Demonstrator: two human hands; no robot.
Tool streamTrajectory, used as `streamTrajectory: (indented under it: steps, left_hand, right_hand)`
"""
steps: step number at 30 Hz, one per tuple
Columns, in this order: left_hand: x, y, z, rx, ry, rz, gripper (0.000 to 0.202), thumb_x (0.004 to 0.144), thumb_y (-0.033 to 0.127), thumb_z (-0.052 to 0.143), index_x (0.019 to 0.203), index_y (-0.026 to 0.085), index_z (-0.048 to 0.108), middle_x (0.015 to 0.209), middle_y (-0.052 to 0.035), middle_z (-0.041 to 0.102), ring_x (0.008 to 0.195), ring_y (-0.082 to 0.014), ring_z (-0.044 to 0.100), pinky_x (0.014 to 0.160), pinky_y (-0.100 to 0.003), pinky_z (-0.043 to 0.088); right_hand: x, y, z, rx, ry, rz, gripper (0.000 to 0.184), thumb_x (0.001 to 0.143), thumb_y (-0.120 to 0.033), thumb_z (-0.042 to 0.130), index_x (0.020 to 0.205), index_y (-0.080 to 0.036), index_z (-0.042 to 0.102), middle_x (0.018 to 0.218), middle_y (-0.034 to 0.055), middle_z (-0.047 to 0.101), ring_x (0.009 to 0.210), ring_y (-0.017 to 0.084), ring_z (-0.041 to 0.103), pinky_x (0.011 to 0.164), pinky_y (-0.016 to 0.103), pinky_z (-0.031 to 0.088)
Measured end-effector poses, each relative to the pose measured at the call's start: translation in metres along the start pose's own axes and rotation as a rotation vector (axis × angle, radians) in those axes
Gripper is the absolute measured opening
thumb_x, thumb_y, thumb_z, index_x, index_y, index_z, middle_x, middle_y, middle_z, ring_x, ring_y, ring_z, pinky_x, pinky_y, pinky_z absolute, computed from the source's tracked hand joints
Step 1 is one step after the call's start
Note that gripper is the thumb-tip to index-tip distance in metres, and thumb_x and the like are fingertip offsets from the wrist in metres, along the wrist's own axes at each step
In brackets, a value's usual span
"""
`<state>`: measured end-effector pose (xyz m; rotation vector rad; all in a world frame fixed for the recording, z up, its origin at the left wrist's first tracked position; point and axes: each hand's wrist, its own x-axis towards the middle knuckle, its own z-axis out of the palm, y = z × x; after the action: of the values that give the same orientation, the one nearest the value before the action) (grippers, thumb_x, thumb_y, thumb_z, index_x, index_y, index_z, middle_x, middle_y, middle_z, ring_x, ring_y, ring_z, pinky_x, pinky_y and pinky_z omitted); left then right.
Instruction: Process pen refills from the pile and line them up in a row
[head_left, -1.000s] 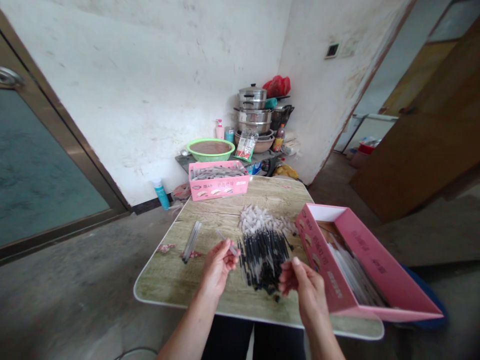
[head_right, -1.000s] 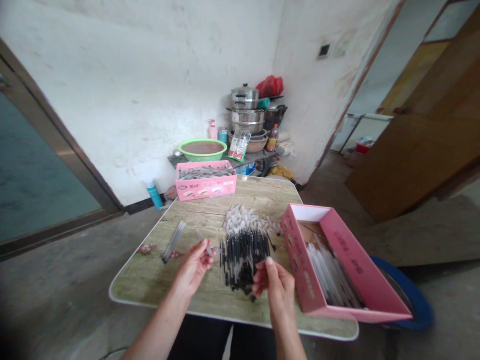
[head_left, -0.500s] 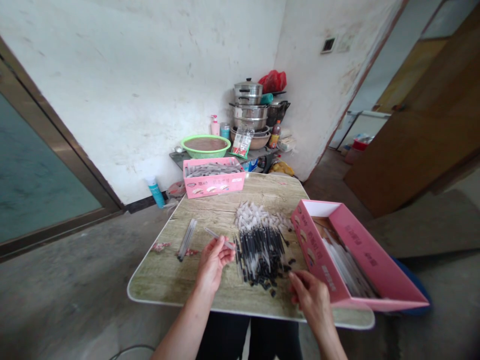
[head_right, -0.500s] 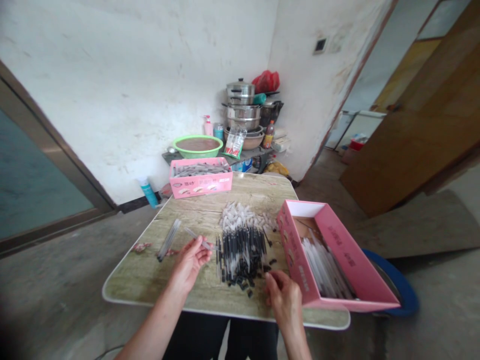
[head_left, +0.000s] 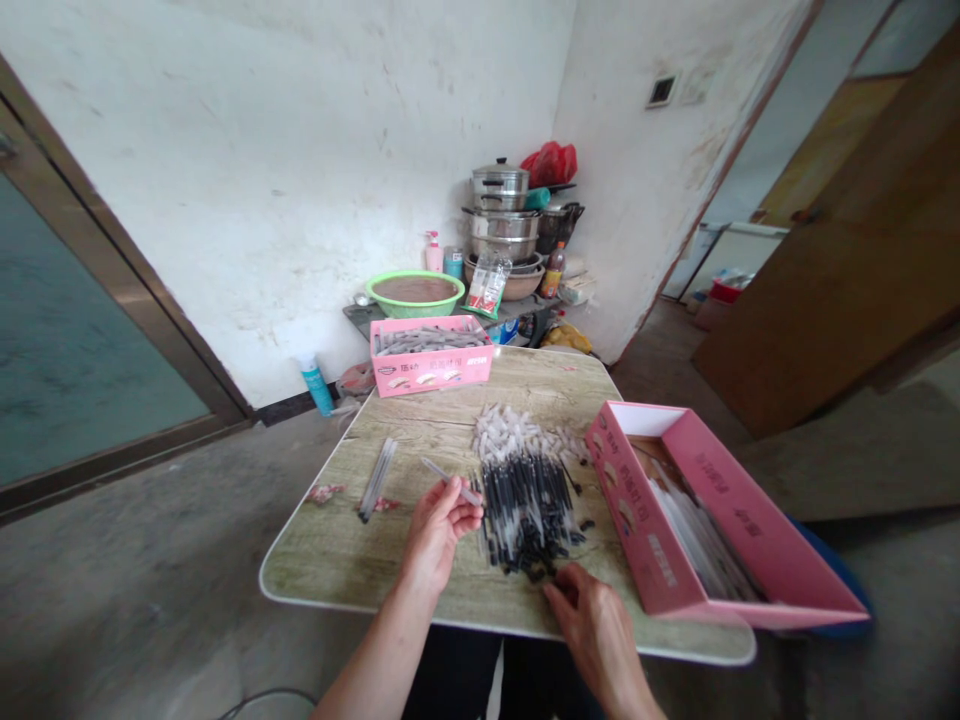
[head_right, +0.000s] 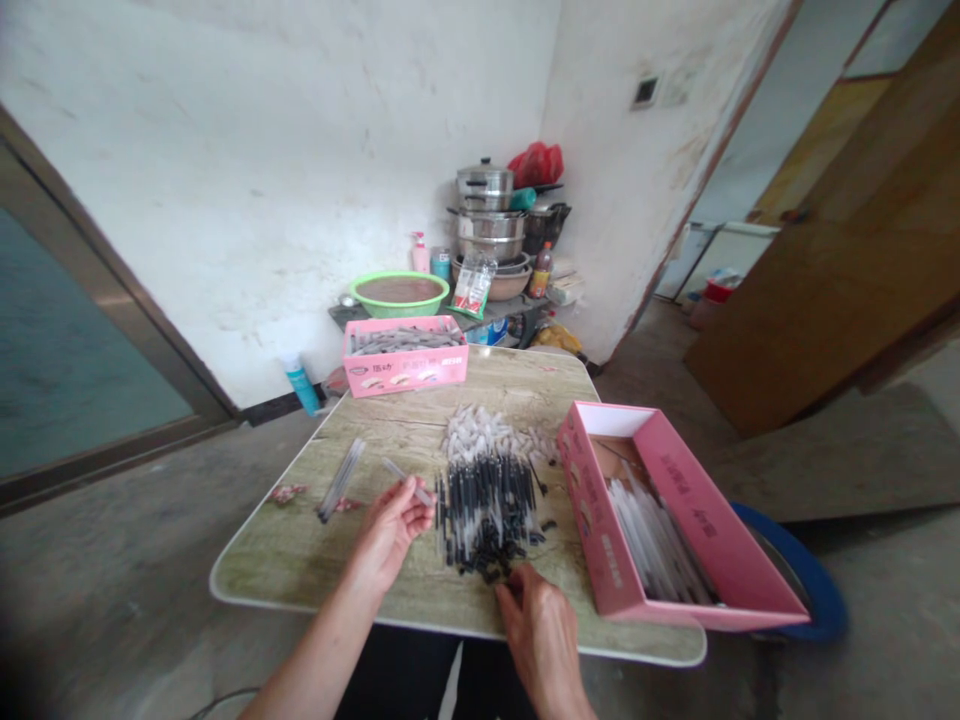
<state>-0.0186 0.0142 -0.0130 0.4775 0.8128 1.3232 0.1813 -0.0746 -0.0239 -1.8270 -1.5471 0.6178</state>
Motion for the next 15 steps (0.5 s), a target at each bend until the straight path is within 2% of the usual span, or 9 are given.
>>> streamTrajectory:
  steps: [2, 4, 7, 10, 15]
  left_hand:
    - [-0.002, 0.000, 0.002, 0.002, -0.010, -0.016, 0.030, 0.072, 0.038, 0.073, 0.083, 0.011, 0.064, 0.070, -0.0070, 0.071, 0.055, -0.0118, 0.063, 0.050, -0.020, 0.050]
    - [-0.005, -0.001, 0.006, 0.015, -0.017, -0.029, 0.030, 0.073, 0.038, 0.072, 0.083, 0.011, 0.064, 0.068, -0.0066, 0.071, 0.054, -0.0108, 0.062, 0.048, -0.018, 0.049]
    - [-0.011, -0.003, 0.014, 0.033, -0.039, -0.031, 0.029, 0.074, 0.038, 0.071, 0.083, 0.012, 0.064, 0.068, -0.0063, 0.071, 0.053, -0.0098, 0.061, 0.046, -0.016, 0.046]
    - [-0.018, -0.006, 0.021, 0.034, -0.066, -0.035, 0.030, 0.074, 0.039, 0.071, 0.083, 0.012, 0.064, 0.070, -0.0065, 0.070, 0.054, -0.0099, 0.061, 0.048, -0.017, 0.047]
    - [-0.026, -0.006, 0.030, 0.027, -0.080, -0.044, 0.031, 0.072, 0.039, 0.072, 0.082, 0.011, 0.065, 0.069, -0.0067, 0.070, 0.053, -0.0095, 0.060, 0.049, -0.017, 0.047]
  right_hand:
    - [0.002, -0.005, -0.004, 0.215, -0.049, 0.039, 0.018, 0.075, -0.036, 0.065, 0.067, -0.020, 0.061, 0.054, 0.0018, 0.061, 0.050, 0.018, 0.054, 0.047, 0.026, 0.036]
    - [0.005, -0.014, -0.009, 0.529, -0.128, 0.097, 0.023, 0.074, -0.040, 0.067, 0.078, -0.017, 0.063, 0.059, 0.0033, 0.064, 0.051, 0.019, 0.058, 0.046, 0.027, 0.042]
    - [0.009, -0.034, -0.014, 0.903, -0.214, 0.145, 0.030, 0.073, -0.039, 0.072, 0.087, -0.014, 0.063, 0.067, 0.0059, 0.068, 0.056, 0.020, 0.063, 0.051, 0.030, 0.051]
    - [0.012, -0.049, -0.014, 1.035, -0.225, 0.144, 0.027, 0.073, -0.034, 0.074, 0.088, -0.013, 0.066, 0.072, 0.0067, 0.069, 0.060, 0.019, 0.066, 0.057, 0.031, 0.054]
    - [0.014, -0.059, -0.006, 1.058, -0.223, 0.124, 0.027, 0.074, -0.033, 0.073, 0.090, -0.012, 0.066, 0.074, 0.0071, 0.070, 0.061, 0.020, 0.067, 0.059, 0.033, 0.055]
